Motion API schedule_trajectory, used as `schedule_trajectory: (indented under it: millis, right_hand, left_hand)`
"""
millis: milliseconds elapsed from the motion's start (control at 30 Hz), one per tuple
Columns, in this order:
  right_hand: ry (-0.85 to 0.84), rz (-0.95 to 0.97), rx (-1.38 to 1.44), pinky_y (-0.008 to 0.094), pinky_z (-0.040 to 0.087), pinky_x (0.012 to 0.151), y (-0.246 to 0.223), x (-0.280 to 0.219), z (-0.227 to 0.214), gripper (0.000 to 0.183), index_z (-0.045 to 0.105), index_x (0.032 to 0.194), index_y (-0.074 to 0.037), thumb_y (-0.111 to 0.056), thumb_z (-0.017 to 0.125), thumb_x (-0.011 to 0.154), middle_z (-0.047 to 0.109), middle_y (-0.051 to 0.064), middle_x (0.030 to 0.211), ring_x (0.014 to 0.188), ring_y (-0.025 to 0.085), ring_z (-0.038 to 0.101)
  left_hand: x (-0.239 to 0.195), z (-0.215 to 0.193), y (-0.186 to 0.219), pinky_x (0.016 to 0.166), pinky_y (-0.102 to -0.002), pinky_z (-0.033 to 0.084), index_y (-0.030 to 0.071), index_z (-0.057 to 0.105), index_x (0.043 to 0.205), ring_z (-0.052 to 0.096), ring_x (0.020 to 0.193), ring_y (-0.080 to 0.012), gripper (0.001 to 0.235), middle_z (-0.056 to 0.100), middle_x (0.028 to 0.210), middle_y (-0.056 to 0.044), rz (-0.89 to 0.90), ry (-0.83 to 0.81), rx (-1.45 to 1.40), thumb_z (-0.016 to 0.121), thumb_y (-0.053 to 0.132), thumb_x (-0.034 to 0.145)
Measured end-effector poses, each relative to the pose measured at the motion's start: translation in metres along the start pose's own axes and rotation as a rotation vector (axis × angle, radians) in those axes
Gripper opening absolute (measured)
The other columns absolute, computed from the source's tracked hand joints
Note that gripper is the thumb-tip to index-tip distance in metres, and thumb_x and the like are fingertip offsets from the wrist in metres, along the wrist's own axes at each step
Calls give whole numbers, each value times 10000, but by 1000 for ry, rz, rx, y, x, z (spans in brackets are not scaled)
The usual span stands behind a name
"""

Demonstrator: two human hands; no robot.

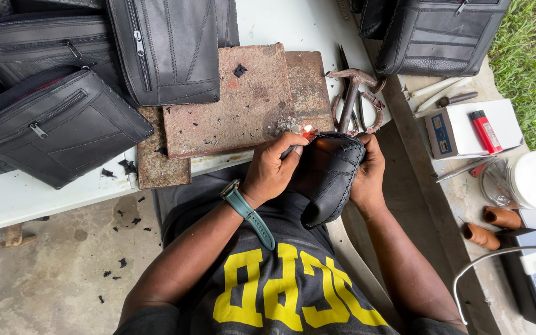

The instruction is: The person uses a lighter to singe the edges of black leather pouches, then inspects the stitching and zippers. Finished pouches are placed in a row on the table. The person handles multiple pouches one at a time, repeating the singeing and inspection steps.

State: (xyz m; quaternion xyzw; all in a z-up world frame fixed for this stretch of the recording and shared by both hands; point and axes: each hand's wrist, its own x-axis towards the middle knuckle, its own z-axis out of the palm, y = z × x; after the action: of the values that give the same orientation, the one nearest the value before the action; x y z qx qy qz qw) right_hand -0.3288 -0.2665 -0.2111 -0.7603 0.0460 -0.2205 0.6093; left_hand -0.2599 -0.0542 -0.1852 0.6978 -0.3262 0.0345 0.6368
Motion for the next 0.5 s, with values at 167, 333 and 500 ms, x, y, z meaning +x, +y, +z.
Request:
schedule_trajectory:
  millis: [167, 333, 500]
  right_hand:
    - [-23, -23, -17, 222, 475, 848, -2, -2, -3, 275, 531, 1011, -76, -99, 796, 940, 608, -37, 969, 916, 42, 519]
    - [-81, 17, 9, 214, 479, 810, -1, -4, -5, 298, 539, 991, -77, -119, 819, 901, 629, -35, 958, 889, 30, 534]
    - [-99, 33, 42, 215, 473, 797, 4, -1, -3, 316, 532, 988, -76, -121, 834, 905, 619, -35, 947, 878, 27, 516]
  left_hand:
    - [-3, 1, 6, 727, -382, 547, 72, 649, 1129, 713, 780, -296, 122, 702, 862, -147, -174, -32, 84, 636, 38, 1013]
    - [-17, 2, 15, 781, -380, 572, 69, 623, 1140, 739, 901, -305, 157, 724, 969, -144, 14, 33, 98, 627, 8, 995]
    - [-21, 2, 14, 802, -387, 566, 67, 610, 1169, 730, 923, -319, 190, 718, 995, -152, 65, 81, 109, 619, -12, 997]
